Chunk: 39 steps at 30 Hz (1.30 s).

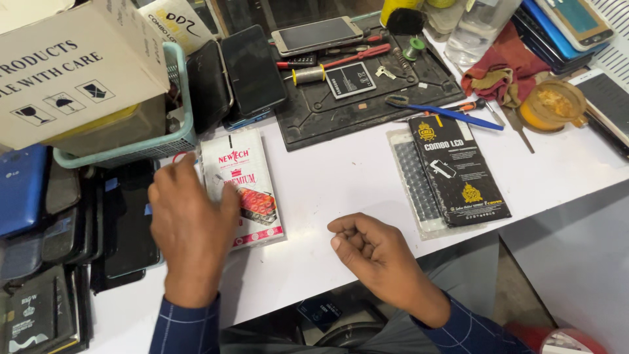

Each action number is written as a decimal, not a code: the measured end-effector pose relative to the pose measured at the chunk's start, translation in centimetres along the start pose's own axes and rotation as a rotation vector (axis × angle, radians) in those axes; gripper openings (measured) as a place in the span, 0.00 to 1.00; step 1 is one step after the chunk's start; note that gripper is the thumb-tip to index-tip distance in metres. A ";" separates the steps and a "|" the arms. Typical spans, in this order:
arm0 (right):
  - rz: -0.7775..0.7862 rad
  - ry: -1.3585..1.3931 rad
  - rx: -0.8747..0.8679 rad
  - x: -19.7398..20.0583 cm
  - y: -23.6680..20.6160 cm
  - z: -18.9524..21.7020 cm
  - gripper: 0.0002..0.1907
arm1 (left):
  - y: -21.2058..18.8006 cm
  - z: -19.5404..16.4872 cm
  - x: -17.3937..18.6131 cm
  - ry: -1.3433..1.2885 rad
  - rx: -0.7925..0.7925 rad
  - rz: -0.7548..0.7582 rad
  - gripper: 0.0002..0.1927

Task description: The person wipes and brushes several smartphone screens with a cloth and a small brush, then places them into bubble wrap or packaging. The person handles multiple screens one at a time, cleaning both front and back surfaces before packaging.

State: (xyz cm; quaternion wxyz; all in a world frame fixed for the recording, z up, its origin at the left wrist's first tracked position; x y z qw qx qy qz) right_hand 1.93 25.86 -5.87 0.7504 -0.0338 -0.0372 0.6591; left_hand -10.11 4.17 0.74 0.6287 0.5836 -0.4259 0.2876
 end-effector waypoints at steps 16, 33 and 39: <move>-0.507 -0.705 0.414 9.7 -2.0 5.3 0.27 | -0.6 -4.1 -0.8 -0.085 -0.095 -0.080 0.38; -0.536 -0.905 0.218 11.9 -1.4 2.9 0.43 | -3.1 -7.8 -1.0 -0.478 -0.264 -0.241 0.11; -0.606 -0.773 0.228 12.0 -1.5 3.1 0.39 | -3.5 -7.7 -0.9 -0.510 -0.277 -0.305 0.12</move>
Point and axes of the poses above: each hand's wrist, its own y-axis towards the middle knuckle, its own x-axis out of the back of the hand, z = x × y, the point moved 3 cm from there along y, towards the middle knuckle, and after that the axes turned 14 degrees about y, right-handed, at the moved point
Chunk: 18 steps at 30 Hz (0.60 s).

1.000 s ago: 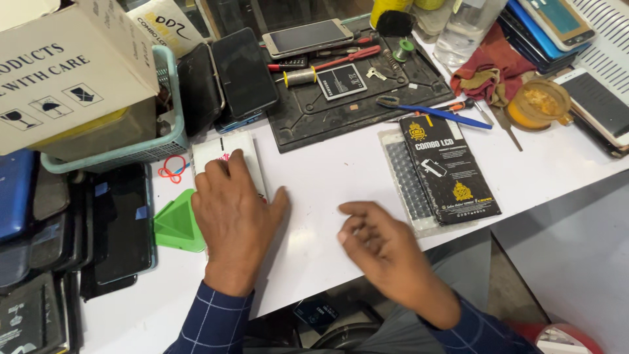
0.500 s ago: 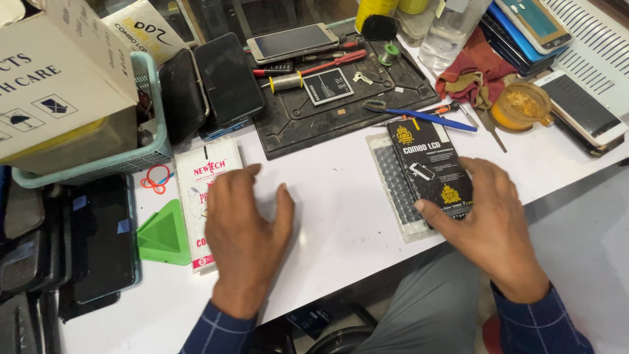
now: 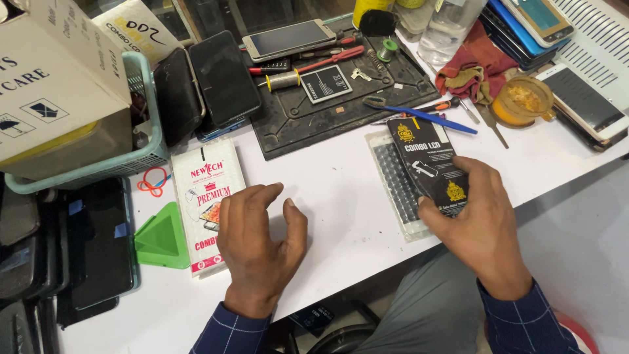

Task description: The person wipes and brushes several smartphone screens with a cloth and a small brush, then places them into bubble wrap or packaging. The person handles multiple screens one at a time, cleaning both front and back surfaces before packaging.

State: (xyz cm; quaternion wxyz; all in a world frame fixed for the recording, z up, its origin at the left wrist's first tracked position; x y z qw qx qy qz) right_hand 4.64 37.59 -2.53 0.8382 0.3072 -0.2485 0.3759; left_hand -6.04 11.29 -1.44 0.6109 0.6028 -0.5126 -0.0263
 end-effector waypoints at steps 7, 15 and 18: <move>-0.038 0.185 -0.021 0.2 -0.5 1.1 0.36 | 0.1 -1.2 -1.2 -0.262 0.165 0.177 0.11; 0.159 0.782 0.201 -3.6 -4.0 4.6 0.31 | 1.1 -2.9 -5.6 -1.269 0.756 0.603 0.37; 0.214 0.922 0.195 -5.0 -5.1 5.5 0.31 | 1.1 -3.0 -5.7 -1.474 0.829 0.688 0.40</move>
Point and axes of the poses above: each hand's wrist, its own y-axis towards the middle knuckle, its own x-axis out of the back of the hand, z = x × y, the point moved 3 cm from there along y, towards the middle knuckle, and after that the axes turned 14 degrees about y, right-handed, at the moved point
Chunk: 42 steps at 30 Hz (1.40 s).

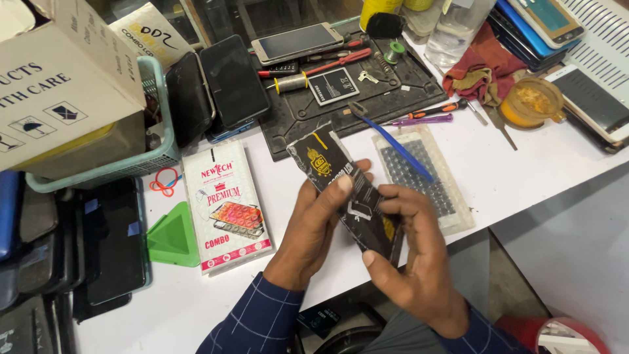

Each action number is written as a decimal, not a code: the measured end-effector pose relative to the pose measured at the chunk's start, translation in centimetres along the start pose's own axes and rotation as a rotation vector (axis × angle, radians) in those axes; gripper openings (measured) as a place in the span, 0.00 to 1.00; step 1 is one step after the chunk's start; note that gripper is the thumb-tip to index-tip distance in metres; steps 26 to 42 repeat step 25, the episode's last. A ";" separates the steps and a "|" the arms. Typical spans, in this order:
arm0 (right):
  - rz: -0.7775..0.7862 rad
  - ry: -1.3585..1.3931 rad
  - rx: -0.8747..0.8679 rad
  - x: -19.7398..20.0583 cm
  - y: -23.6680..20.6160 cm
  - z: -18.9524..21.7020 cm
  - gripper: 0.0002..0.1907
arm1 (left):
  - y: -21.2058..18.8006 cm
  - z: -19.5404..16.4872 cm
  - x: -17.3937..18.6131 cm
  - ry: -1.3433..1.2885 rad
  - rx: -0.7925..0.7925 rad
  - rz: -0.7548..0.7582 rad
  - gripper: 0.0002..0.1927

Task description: The person wipes and brushes several smartphone screens with a cloth and a small brush, then places them into bubble wrap or packaging. The person handles multiple screens one at a time, cleaning both front and back surfaces before packaging.

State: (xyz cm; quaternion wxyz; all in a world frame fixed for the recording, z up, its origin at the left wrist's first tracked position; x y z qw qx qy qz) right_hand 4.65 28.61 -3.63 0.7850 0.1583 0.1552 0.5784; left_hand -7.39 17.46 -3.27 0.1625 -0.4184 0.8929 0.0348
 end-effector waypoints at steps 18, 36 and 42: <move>0.124 -0.992 -0.036 6.9 9.8 -1.9 0.12 | -2.7 -4.4 -0.6 0.457 -0.203 -0.110 0.29; 0.182 -1.108 0.264 9.8 12.8 -2.6 0.08 | -4.0 -6.3 -1.7 0.691 -0.217 -0.127 0.35; 0.182 -1.108 0.264 9.8 12.8 -2.6 0.08 | -4.0 -6.3 -1.7 0.691 -0.217 -0.127 0.35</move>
Point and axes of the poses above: each hand's wrist, its own y-axis towards the middle knuckle, its own x-axis out of the back of the hand, z = x × y, the point moved 3 cm from there along y, towards the middle knuckle, and after that the axes turned 14 degrees about y, right-handed, at the moved point
